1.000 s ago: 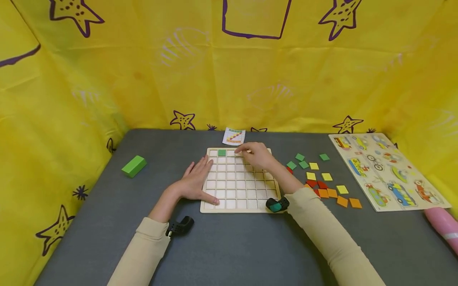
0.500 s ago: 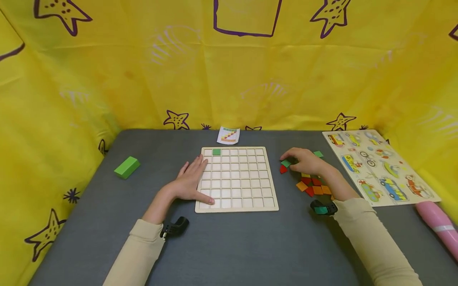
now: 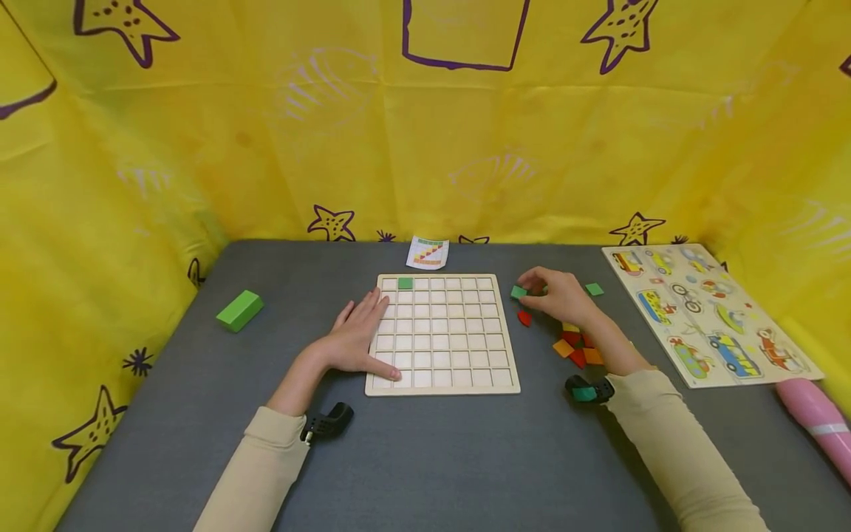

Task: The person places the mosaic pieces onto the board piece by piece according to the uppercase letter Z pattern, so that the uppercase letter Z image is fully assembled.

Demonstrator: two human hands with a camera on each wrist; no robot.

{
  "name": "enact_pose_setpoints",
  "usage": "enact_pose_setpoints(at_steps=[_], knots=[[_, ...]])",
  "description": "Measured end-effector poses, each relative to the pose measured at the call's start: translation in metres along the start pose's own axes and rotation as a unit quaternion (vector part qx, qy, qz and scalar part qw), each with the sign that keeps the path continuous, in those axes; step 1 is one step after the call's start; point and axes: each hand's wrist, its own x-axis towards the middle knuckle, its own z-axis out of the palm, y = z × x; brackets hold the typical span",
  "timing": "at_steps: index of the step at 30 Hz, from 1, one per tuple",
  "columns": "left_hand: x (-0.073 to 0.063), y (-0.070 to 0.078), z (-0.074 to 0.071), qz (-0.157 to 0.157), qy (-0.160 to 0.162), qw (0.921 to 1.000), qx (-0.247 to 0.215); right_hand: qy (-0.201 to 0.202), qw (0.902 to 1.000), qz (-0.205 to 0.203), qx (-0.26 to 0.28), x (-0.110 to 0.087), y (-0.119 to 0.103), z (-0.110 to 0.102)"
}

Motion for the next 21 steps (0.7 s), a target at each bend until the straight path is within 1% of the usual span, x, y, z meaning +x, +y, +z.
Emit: enact_pose_setpoints(at_steps=[4, 7, 9, 14, 17, 21], knots=[[0.0, -0.001, -0.001, -0.006, -0.006, 1.0, 0.001, 0.015, 0.9984, 0.023, 0.048, 0.018, -0.025, 0.017], [0.0, 0.0, -0.002, -0.008, -0.009, 0.9999, 0.005, 0.007, 0.9971, 0.021, 0.072, 0.034, -0.046, 0.034], [0.0, 0.001, -0.003, -0.006, -0.009, 0.9999, 0.005, -0.004, 0.9969, 0.013, 0.078, 0.045, -0.06, 0.046], [0.0, 0.005, -0.005, -0.013, -0.017, 0.9997, 0.015, -0.027, 0.9977, -0.024, 0.057, 0.07, -0.088, 0.073], [0.0, 0.006, -0.005, -0.014, -0.018, 0.9995, 0.022, -0.03, 0.9981, -0.038, 0.037, 0.082, -0.094, 0.084], [-0.001, 0.005, -0.005, -0.011, -0.018, 0.9995, 0.022, -0.031, 0.9984, -0.043, 0.022, 0.09, -0.097, 0.091]])
